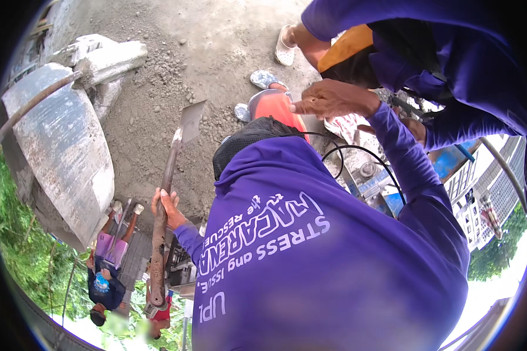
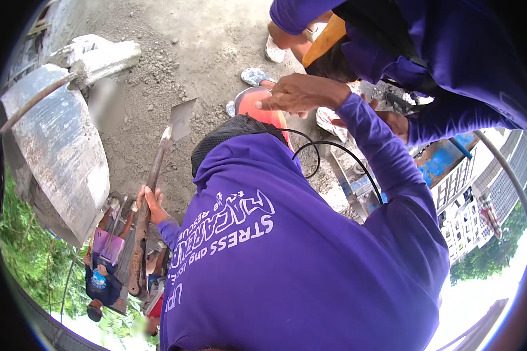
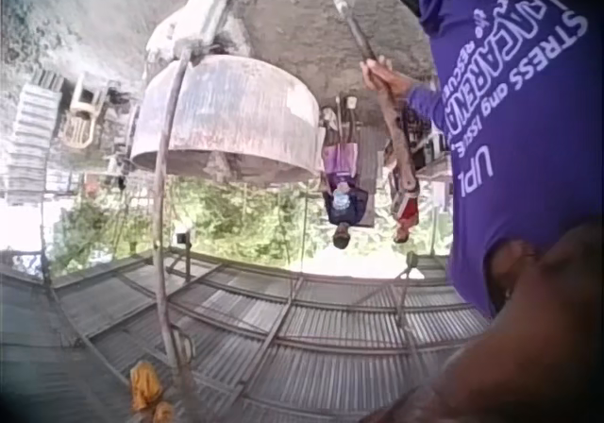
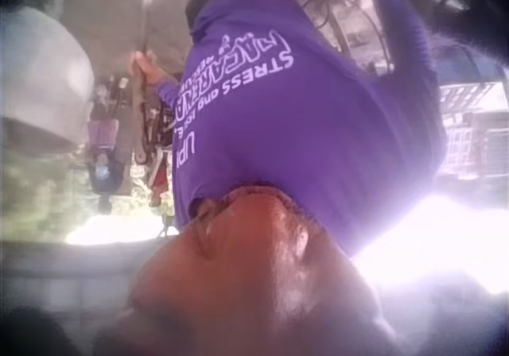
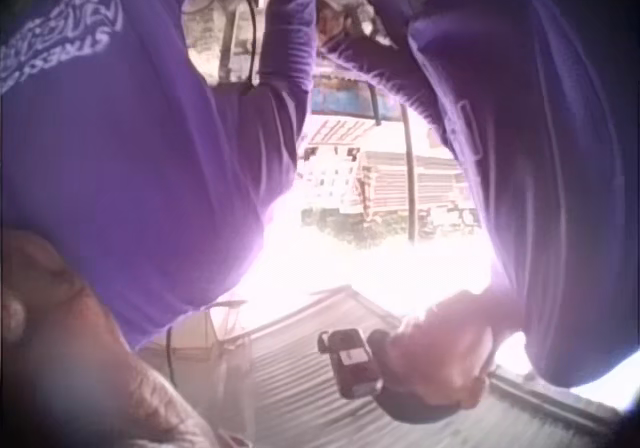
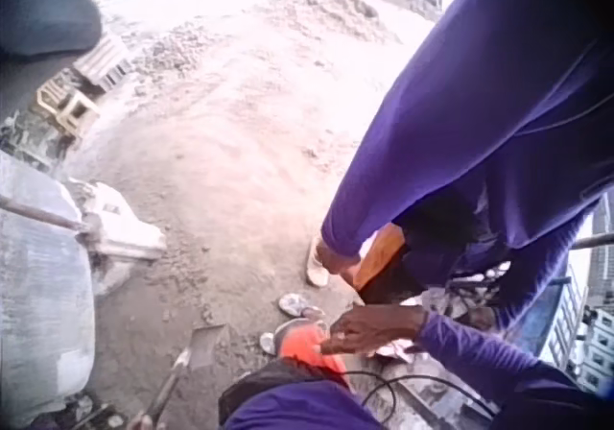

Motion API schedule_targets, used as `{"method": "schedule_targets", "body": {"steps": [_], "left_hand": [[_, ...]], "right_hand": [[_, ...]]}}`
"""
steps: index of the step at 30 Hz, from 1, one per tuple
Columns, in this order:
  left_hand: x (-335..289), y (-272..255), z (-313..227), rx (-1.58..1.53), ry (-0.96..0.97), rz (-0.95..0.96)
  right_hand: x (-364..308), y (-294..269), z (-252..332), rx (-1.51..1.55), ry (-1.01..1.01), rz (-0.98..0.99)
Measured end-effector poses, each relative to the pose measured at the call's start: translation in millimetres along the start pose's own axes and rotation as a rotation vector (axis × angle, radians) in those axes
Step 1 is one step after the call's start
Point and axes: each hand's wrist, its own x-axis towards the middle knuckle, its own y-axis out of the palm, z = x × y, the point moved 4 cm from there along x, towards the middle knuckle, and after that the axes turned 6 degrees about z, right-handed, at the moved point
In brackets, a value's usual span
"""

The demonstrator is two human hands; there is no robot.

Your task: The person picks up a shovel and scoops concrete mixture from a pile on the ground into a brick-making machine hopper. They push and spread the mixture in the hopper by hand and shovel more mixture into it.

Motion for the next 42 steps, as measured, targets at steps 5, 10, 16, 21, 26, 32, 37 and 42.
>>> {"method": "schedule_targets", "body": {"steps": [5, 10, 16, 21, 26, 32, 37, 42], "left_hand": [[38, 6, 0, -0.023, -0.012, 0.055], [58, 1, 26, -0.05, 0.001, 0.103], [58, 3, 38, -0.052, -0.027, 0.174], [52, -6, 55, -0.032, -0.015, 0.24], [53, -23, 76, 0.061, -0.033, 0.289], [68, -32, 101, 0.102, -0.065, 0.403], [77, -49, 125, 0.105, -0.069, 0.381], [58, -52, 127, 0.004, -0.092, 0.186]], "right_hand": [[-31, 19, -16, 0.095, 0.051, -0.051], [-56, 38, 17, 0.134, 0.079, 0.13], [-65, 77, 30, 0.318, 0.042, 0.316], [-64, 111, 48, 0.288, -0.147, 0.283], [-59, 126, 35, 0.165, -0.114, 0.19], [-79, 107, 25, 0.028, 0.128, -0.255], [-74, 110, 16, -0.038, 0.102, -0.288], [-26, 102, 36, 0.098, 0.253, -0.166]]}}
